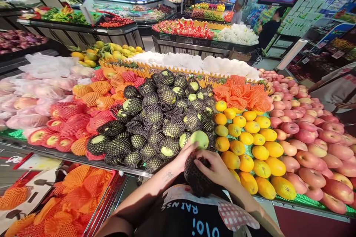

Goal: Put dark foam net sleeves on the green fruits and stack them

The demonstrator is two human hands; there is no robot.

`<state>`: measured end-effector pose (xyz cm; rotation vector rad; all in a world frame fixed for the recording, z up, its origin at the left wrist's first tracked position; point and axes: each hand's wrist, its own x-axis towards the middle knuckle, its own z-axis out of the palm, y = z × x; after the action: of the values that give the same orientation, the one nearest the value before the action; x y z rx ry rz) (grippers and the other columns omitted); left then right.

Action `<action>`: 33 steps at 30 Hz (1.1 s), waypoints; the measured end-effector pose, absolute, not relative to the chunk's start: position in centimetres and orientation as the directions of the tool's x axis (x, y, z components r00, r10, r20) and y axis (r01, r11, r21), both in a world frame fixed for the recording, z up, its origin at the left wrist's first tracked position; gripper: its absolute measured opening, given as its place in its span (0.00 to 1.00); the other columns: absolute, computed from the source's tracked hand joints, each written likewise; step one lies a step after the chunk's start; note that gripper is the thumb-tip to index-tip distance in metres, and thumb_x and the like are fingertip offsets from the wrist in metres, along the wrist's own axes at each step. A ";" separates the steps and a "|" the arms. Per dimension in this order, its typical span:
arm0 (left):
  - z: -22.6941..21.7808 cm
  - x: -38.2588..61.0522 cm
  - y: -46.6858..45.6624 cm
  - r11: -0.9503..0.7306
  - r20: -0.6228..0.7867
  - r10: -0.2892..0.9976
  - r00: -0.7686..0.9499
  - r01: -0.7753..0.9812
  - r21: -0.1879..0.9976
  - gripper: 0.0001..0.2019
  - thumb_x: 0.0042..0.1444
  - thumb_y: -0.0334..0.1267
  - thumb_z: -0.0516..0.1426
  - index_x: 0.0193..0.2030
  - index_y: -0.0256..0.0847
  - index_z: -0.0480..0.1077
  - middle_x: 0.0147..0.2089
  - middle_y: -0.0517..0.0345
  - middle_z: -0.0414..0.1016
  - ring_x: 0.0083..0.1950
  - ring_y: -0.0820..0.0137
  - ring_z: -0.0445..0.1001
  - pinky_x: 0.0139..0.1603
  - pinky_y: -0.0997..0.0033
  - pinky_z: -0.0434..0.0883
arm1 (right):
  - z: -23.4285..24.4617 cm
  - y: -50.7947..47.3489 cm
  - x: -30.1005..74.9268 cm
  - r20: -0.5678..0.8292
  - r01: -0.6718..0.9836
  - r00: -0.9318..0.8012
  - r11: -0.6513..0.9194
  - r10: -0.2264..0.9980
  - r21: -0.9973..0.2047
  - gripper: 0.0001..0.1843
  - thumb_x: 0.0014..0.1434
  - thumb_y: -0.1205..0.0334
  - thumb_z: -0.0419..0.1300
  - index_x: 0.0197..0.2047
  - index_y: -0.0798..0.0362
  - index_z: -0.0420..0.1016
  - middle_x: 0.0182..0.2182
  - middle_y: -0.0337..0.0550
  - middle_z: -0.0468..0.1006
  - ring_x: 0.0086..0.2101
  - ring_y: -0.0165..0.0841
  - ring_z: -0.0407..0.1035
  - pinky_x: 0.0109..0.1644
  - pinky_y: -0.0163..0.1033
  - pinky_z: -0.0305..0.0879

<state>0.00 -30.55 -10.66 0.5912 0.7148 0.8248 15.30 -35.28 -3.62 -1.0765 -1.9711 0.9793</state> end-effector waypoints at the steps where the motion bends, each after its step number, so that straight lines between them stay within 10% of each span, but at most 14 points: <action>1: -10.8 0.1 -30.6 0.550 -0.331 0.812 0.480 -0.443 0.708 0.17 0.59 0.48 0.62 0.49 0.39 0.73 0.39 0.55 0.80 0.38 0.67 0.78 0.43 0.68 0.75 | -3.6 -35.1 15.0 0.257 0.444 -0.424 0.447 0.868 -0.776 0.07 0.71 0.59 0.54 0.42 0.49 0.73 0.37 0.43 0.77 0.37 0.35 0.72 0.41 0.40 0.68; 7: -11.6 -0.8 -31.0 0.596 -0.186 0.727 0.661 -0.473 0.649 0.32 0.52 0.66 0.60 0.55 0.44 0.74 0.49 0.50 0.80 0.53 0.55 0.78 0.55 0.56 0.74 | -4.4 -34.5 16.0 0.510 0.644 -0.334 0.587 0.793 -0.491 0.06 0.70 0.62 0.57 0.45 0.51 0.76 0.38 0.47 0.73 0.35 0.34 0.72 0.34 0.37 0.67; 13: -9.0 -2.5 -31.4 0.445 -0.099 0.631 0.770 -0.254 0.859 0.48 0.35 0.36 0.74 0.67 0.46 0.65 0.65 0.51 0.71 0.68 0.50 0.64 0.71 0.49 0.57 | -3.4 -33.8 17.7 0.389 0.456 -0.263 0.469 0.883 -0.756 0.05 0.69 0.61 0.58 0.41 0.49 0.75 0.36 0.43 0.71 0.37 0.34 0.69 0.40 0.39 0.67; 23: -9.8 -3.1 -31.5 0.349 -0.129 0.567 0.813 -0.095 0.932 0.33 0.50 0.55 0.62 0.60 0.38 0.73 0.56 0.47 0.78 0.62 0.47 0.69 0.67 0.45 0.61 | -7.9 -32.2 16.6 0.084 0.108 -0.222 0.111 0.971 -0.988 0.23 0.64 0.42 0.61 0.27 0.51 0.69 0.25 0.36 0.64 0.26 0.30 0.58 0.30 0.36 0.57; 27: -9.9 -3.3 -31.6 0.316 -0.141 0.661 0.737 -0.103 0.943 0.29 0.56 0.57 0.60 0.57 0.40 0.74 0.55 0.49 0.79 0.61 0.50 0.69 0.67 0.48 0.61 | -8.5 -33.3 16.9 0.062 0.166 -0.126 0.082 0.990 -0.983 0.20 0.69 0.41 0.54 0.45 0.47 0.75 0.37 0.42 0.74 0.37 0.36 0.68 0.43 0.40 0.67; 31: -9.1 -2.8 -31.2 0.352 -0.250 0.744 0.620 -0.045 0.935 0.24 0.61 0.57 0.58 0.51 0.39 0.76 0.49 0.49 0.80 0.58 0.52 0.71 0.63 0.51 0.65 | -7.2 -34.2 18.4 0.231 0.178 -0.132 0.252 0.964 -0.951 0.40 0.67 0.27 0.36 0.68 0.42 0.63 0.61 0.50 0.67 0.57 0.47 0.66 0.63 0.54 0.62; 33: -8.6 -2.4 -31.0 0.335 -0.243 0.785 0.569 -0.060 0.940 0.24 0.63 0.58 0.55 0.48 0.38 0.76 0.48 0.49 0.80 0.57 0.53 0.71 0.63 0.53 0.66 | -6.9 -34.5 18.7 0.254 0.215 -0.265 0.313 0.930 -0.925 0.47 0.60 0.21 0.43 0.71 0.41 0.58 0.67 0.51 0.61 0.64 0.53 0.59 0.69 0.58 0.55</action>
<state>-2.38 -30.99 -8.65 1.0983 0.7992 0.6357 18.66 -34.46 -6.89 -1.0440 -1.6965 1.0164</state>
